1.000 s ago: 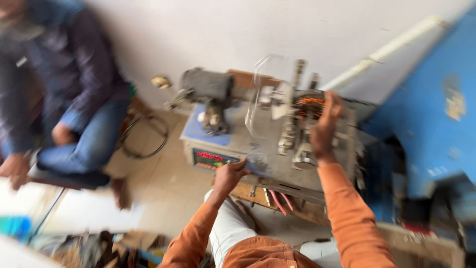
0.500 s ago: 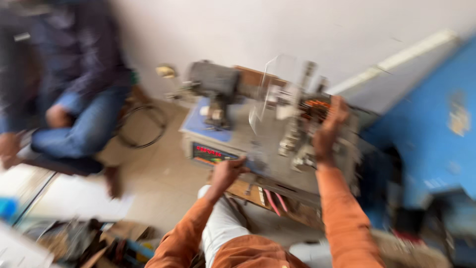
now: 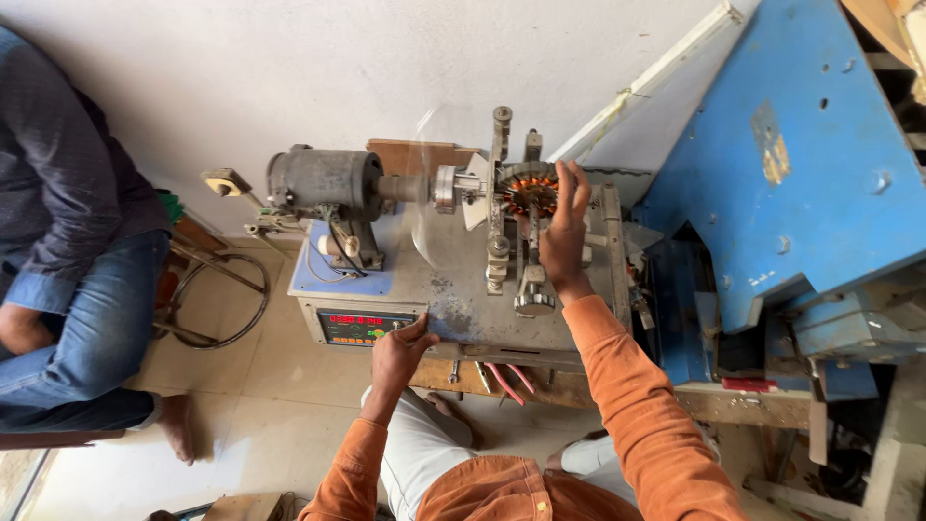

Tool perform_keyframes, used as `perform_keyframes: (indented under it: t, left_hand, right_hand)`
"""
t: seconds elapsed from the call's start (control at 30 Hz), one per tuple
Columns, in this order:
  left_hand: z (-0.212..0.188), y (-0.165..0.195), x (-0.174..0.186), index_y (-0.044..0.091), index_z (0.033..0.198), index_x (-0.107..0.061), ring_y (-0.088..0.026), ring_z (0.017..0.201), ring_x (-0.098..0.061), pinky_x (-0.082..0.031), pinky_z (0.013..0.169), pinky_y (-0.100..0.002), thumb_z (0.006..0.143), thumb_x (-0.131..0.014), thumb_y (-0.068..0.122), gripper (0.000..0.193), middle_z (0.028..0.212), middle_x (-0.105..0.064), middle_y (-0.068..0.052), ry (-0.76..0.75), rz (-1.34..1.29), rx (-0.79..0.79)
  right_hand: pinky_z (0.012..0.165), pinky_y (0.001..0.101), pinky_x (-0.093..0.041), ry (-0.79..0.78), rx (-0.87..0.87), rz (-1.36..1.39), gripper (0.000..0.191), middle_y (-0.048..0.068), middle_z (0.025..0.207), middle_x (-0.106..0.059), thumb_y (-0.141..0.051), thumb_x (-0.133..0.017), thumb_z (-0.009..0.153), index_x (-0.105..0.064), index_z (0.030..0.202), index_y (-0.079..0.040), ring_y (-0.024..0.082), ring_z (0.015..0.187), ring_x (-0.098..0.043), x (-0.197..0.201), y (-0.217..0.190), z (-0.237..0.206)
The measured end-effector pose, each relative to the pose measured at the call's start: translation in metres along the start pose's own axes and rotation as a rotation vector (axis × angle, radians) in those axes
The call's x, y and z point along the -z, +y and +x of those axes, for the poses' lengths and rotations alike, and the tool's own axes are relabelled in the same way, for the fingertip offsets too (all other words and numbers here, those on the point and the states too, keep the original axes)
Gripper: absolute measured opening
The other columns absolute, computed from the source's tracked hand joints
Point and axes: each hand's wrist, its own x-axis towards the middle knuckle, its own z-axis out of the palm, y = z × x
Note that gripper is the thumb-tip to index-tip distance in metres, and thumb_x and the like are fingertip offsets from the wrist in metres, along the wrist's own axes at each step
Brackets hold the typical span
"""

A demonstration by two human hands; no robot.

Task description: The person mounts a motor armature with copper windings onto a bench-top winding machine, secures it, and presses control panel buttons to run the machine while steadying the armature. They reposition the armature, operate the machine repeatedly, and finally remove the wound armature from the machine.

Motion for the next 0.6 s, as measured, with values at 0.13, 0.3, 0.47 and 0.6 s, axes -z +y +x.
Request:
perform_keyframes:
  t: [0.13, 0.3, 0.47, 0.6]
  left_hand:
    - [-0.0001, 0.002, -0.0024, 0.015, 0.125, -0.073, -0.023, 0.091, -0.078, -0.058, 0.076, -0.032, 0.076, -0.085, 0.033, 0.053, 0.1, -0.075, -0.015, -0.034, -0.013, 0.045]
    - [-0.0014, 0.0028, -0.0001, 0.015, 0.123, -0.074, -0.023, 0.092, -0.078, -0.057, 0.077, -0.032, 0.077, -0.086, 0.033, 0.051, 0.102, -0.075, -0.014, -0.018, -0.014, 0.04]
    - [-0.0014, 0.0025, -0.0019, 0.016, 0.123, -0.074, -0.024, 0.091, -0.077, -0.057, 0.076, -0.033, 0.077, -0.085, 0.034, 0.052, 0.103, -0.075, -0.014, -0.019, 0.01, 0.035]
    - [-0.0009, 0.0004, -0.0031, 0.015, 0.122, -0.074, -0.024, 0.092, -0.077, -0.057, 0.076, -0.033, 0.077, -0.086, 0.035, 0.051, 0.105, -0.074, -0.014, 0.004, 0.003, -0.012]
  right_hand:
    - [0.118, 0.0482, -0.048, 0.038, 0.125, -0.05, 0.088, 0.017, 0.161, -0.027, -0.027, -0.081, 0.095, -0.026, 0.163, -0.016, 0.041, 0.147, -0.041, 0.0013, 0.0056, -0.0021]
    - [0.112, 0.0444, -0.052, 0.023, 0.075, -0.015, 0.086, 0.017, 0.163, -0.027, -0.023, -0.081, 0.096, -0.027, 0.163, -0.018, 0.037, 0.146, -0.044, -0.0004, 0.0075, -0.0032]
    - [0.111, 0.0441, -0.053, 0.023, 0.071, -0.009, 0.088, 0.016, 0.162, -0.027, -0.021, -0.083, 0.095, -0.026, 0.163, -0.019, 0.037, 0.146, -0.044, -0.0003, 0.0103, -0.0033]
    - [0.117, 0.045, -0.052, 0.022, 0.083, 0.002, 0.09, 0.016, 0.163, -0.025, -0.021, -0.082, 0.095, -0.025, 0.164, -0.019, 0.037, 0.148, -0.042, -0.0005, 0.0108, -0.0031]
